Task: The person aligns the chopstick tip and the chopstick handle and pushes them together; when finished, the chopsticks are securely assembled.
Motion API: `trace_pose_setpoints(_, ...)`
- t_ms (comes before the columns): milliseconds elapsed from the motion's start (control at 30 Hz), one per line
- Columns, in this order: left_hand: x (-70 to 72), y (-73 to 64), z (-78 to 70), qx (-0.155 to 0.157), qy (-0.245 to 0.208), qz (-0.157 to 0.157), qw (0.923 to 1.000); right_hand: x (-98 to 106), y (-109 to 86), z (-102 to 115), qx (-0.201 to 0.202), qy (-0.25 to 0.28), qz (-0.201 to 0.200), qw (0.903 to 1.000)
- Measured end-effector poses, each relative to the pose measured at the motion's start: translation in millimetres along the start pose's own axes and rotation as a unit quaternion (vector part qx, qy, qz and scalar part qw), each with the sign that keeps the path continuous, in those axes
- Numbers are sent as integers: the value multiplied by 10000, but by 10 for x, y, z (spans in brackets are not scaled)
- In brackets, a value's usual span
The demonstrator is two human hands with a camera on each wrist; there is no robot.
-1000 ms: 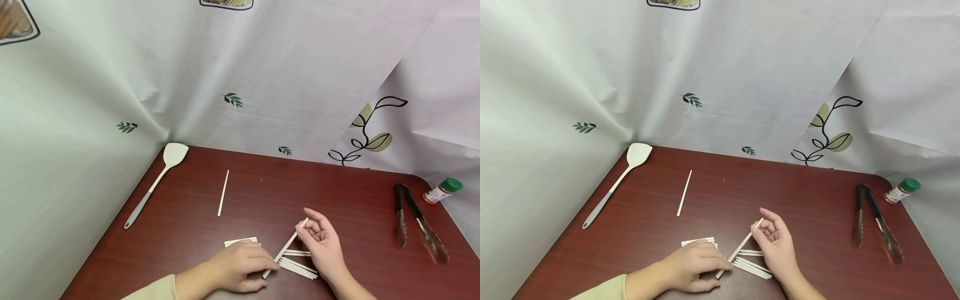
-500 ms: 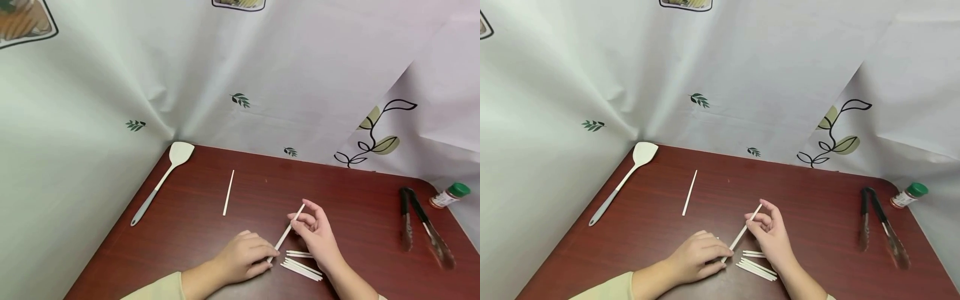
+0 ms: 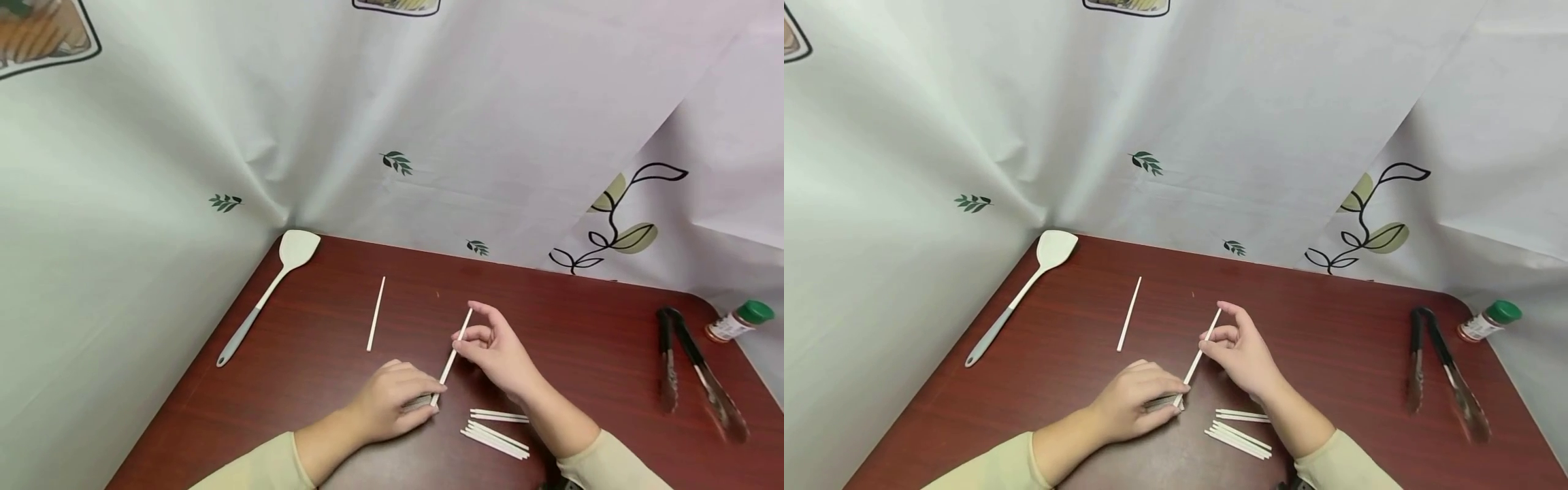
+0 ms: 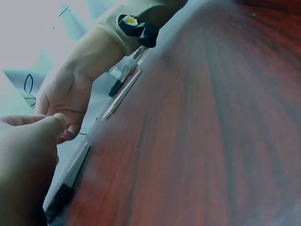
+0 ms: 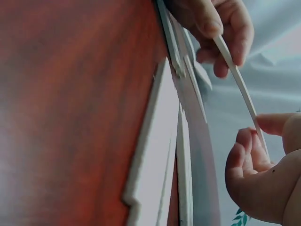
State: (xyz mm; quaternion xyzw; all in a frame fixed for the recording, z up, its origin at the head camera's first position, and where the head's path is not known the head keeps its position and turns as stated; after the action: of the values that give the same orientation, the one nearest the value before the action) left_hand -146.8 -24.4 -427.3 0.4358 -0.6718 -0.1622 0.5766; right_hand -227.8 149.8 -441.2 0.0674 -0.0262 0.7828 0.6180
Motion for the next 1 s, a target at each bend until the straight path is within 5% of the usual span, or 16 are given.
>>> trace_pose_setpoints(267, 99, -12, 292, 762, 188, -233, 9966, -26, 271, -138, -492, -281, -61, 9984)
trace_pose_setpoints(400, 166, -51, 409, 1030, 386, -325, 9934, -84, 430, -140, -396, -1121, -81, 9929)
trace_pose_setpoints(700, 141, -102, 532, 1471, 692, -54, 9867, -176, 715, -128, -313, -3247, 185, 9451)
trace_pose_setpoints(1000, 106, -129, 602, 2040, 963, 350, 9736, -300, 832, -155, -423, -3984, 503, 9148)
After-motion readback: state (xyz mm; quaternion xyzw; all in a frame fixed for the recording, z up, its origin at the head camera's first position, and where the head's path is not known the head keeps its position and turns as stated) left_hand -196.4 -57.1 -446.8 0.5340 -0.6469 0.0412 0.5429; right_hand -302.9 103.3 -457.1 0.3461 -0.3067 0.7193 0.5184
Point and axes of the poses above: each hand's wrist, its own y-axis towards the middle knuckle, its own x-axis out of the back of the hand, z = x × y, the point moved 9 cm from there along y, towards the middle knuckle, and after that the axes turned 3 degrees about x, right-handed, at the moved point
